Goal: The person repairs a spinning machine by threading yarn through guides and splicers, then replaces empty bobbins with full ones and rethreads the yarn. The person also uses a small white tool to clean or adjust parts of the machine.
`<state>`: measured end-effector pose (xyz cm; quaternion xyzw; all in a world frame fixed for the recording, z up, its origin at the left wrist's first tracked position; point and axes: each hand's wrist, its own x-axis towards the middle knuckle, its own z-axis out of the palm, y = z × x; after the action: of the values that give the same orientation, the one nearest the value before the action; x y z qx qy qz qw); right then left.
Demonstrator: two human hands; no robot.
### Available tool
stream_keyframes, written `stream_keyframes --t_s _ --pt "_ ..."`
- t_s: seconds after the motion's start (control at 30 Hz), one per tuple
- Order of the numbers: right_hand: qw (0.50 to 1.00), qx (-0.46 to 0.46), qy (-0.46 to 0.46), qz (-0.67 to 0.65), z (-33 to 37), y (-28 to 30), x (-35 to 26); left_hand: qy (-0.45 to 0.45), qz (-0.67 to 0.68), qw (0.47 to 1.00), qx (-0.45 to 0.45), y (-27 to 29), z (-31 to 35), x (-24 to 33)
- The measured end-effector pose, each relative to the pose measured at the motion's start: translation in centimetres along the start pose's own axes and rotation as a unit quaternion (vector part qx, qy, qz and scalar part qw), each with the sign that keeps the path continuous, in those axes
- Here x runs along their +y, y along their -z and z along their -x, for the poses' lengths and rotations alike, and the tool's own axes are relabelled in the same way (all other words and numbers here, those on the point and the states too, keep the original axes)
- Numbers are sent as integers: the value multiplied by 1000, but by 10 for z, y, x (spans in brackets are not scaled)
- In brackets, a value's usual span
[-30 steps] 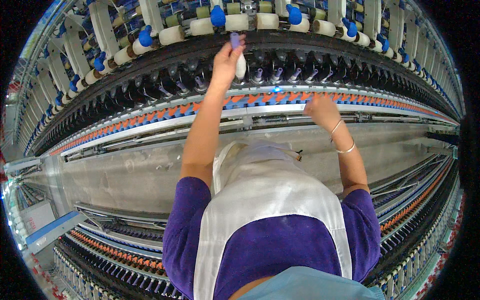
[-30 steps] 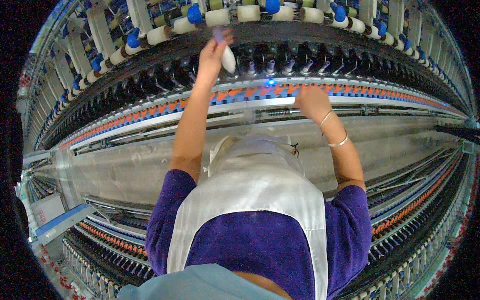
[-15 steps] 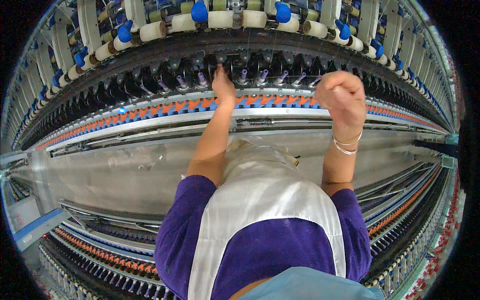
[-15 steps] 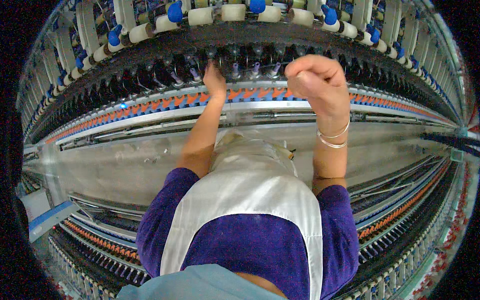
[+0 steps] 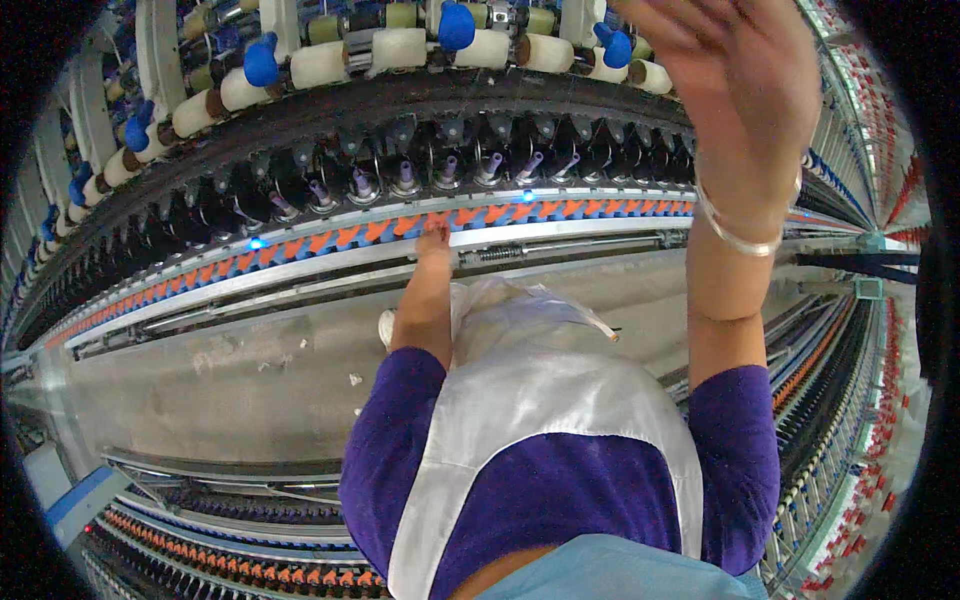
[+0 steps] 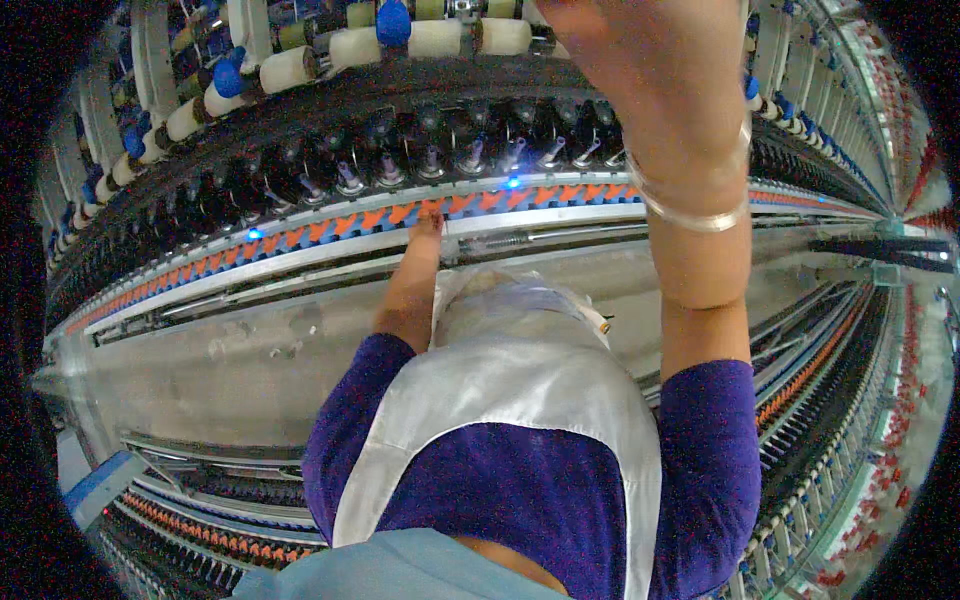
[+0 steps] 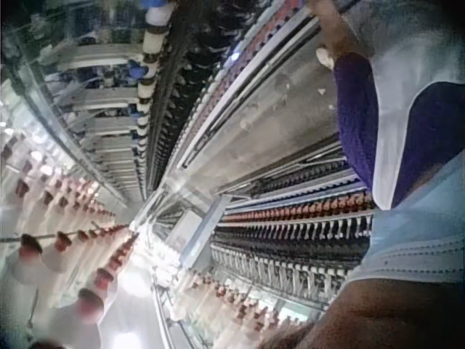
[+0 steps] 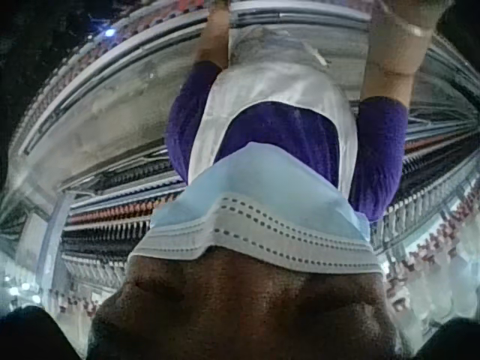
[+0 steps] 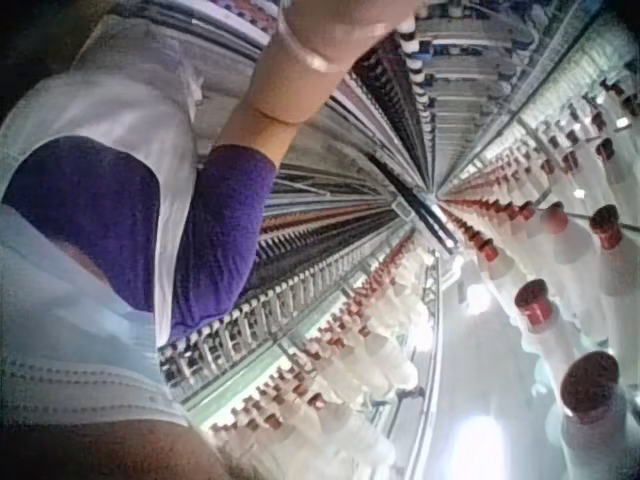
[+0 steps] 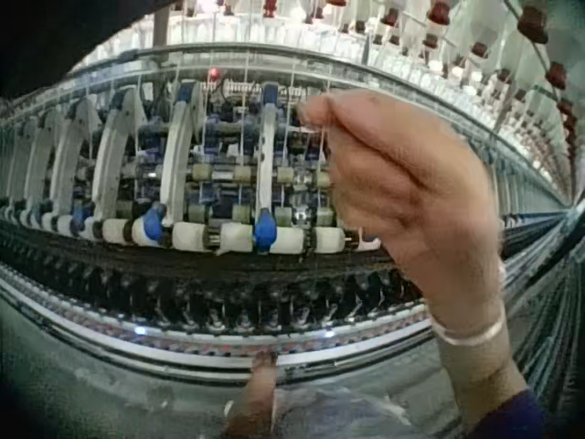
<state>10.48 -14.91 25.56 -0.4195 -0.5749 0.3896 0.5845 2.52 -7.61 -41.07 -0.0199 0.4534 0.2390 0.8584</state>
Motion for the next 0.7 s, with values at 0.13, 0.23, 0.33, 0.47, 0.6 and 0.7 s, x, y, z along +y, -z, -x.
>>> stream_keyframes --t_s 0.13,0.23,0.33,0.47,0.6,0.7 --pt "815 284 125 489 57 33 127 26 -155 987 -15 31 -7 6" --pt "714 306 -75 625 144 7 275 28 -457 889 -2 42 30 25" --pt "690 52 -253 676 186 -36 365 -14 -569 811 -134 14 93 47" --pt "747 -31 -240 619 112 -17 307 -153 -589 725 -321 -82 205 77" --pt "619 156 -52 768 33 47 146 -232 -534 727 -365 -205 265 94" --pt "446 250 -269 816 -21 57 100 -265 -492 763 -324 -260 268 99"
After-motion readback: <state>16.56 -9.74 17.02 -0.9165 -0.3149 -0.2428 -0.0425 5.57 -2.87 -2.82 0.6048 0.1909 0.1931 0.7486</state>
